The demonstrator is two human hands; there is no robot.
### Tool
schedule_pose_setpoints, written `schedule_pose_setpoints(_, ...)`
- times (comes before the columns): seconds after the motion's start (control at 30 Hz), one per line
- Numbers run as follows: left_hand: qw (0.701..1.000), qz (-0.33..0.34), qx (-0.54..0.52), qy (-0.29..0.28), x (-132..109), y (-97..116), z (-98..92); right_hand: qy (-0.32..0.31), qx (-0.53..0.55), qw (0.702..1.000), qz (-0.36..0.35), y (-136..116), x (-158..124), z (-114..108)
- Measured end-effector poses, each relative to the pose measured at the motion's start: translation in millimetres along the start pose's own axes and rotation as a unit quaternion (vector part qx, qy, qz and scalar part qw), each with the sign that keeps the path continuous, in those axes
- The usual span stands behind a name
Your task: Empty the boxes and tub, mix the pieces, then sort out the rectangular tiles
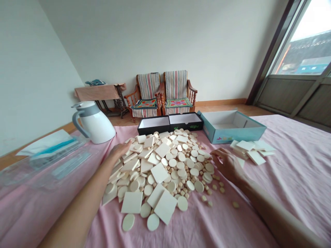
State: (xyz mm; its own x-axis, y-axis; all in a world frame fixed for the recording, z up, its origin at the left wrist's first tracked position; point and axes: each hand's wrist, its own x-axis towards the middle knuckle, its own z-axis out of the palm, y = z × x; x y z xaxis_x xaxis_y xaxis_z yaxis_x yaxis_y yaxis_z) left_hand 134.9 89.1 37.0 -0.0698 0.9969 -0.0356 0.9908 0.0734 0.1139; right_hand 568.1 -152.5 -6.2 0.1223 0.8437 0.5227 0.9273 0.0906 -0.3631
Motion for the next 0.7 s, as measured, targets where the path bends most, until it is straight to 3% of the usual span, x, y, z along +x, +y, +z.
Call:
schedule_pose_setpoints(0.2, 0.999, 0.009, -0.014, -0.043, -7.7, 23.2, -3.1, -0.014, 0.003, 1.000, -0.002, 4.0, -0.2, 4.4)
schedule_pose_setpoints(0.57, 0.999, 0.041, -0.030, 0.006, -26.0, 67.5, -29.9, -0.040, 0.004, 0.999, 0.002, 5.0, -1.5, 8.7)
schedule_pose_setpoints(0.7, 0.992, 0.104, -0.064, 0.022, -37.7, 103.3, -32.9, -0.042, 0.007, 0.999, 0.008, 6.0, -1.7, 9.5)
